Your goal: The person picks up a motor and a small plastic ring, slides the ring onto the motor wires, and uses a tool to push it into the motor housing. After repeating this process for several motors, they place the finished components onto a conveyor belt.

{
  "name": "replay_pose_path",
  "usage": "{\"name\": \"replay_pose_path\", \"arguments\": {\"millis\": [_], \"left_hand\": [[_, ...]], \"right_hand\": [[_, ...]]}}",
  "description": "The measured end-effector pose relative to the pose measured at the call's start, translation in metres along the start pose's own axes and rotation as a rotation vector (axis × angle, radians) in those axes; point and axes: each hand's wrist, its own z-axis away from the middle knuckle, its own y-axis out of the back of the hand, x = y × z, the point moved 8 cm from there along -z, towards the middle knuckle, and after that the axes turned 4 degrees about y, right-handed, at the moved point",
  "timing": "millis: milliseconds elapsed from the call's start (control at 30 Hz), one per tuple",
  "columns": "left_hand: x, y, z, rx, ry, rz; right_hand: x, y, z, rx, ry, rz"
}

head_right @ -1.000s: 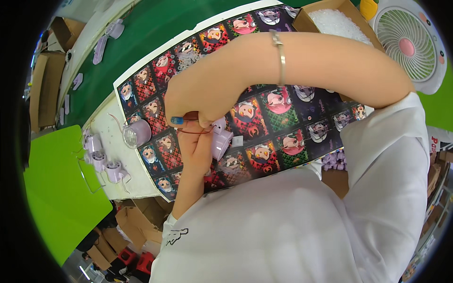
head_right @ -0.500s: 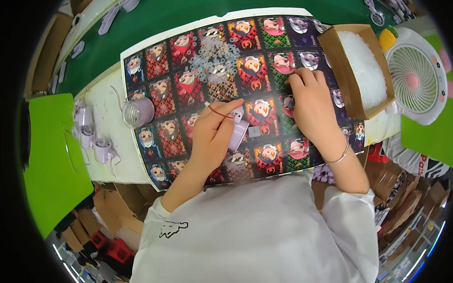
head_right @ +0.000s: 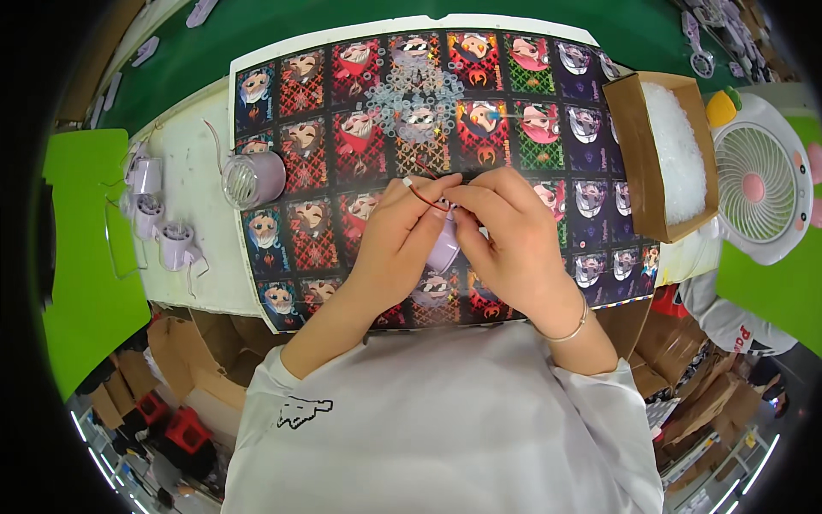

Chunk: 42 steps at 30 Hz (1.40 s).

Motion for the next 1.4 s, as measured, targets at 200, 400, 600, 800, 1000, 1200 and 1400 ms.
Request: {"name": "replay_pose_path", "arguments": {"millis": [200, 400, 600, 800, 1000, 1200, 1400], "left_hand": [[0.000, 0.001, -0.001, 0.014, -0.018, 0.000], [0.001, 0.000, 0.000, 0.024, -0.031, -0.049], [-0.005, -0.001, 0.004, 0.005, 0.006, -0.018], [0.002, 0.001, -0.002, -0.026, 0.007, -0.042], [-0.003, 0.003, -0.002, 0.031, 0.024, -0.037], [0.062, 0.055, 0.015, -0.081, -0.300, -0.259], [0.067, 0.159, -0.134, 0.037, -0.449, -1.324]], "right_hand": [[0.000, 0.001, -0.003, -0.006, -0.001, 0.007], [0.000, 0.001, 0.000, 0.000, 0.001, -0.014], [-0.001, -0.001, 0.004, 0.006, -0.021, -0.038], [-0.011, -0.002, -0.008, -0.029, 0.043, 0.148], [-0.012, -0.001, -0.016, -0.052, 0.087, 0.067], [0.031, 0.040, -0.008, 0.100, -0.070, 0.096], [0.080, 0.030, -0.026, -0.088, -0.112, 0.445]]}}
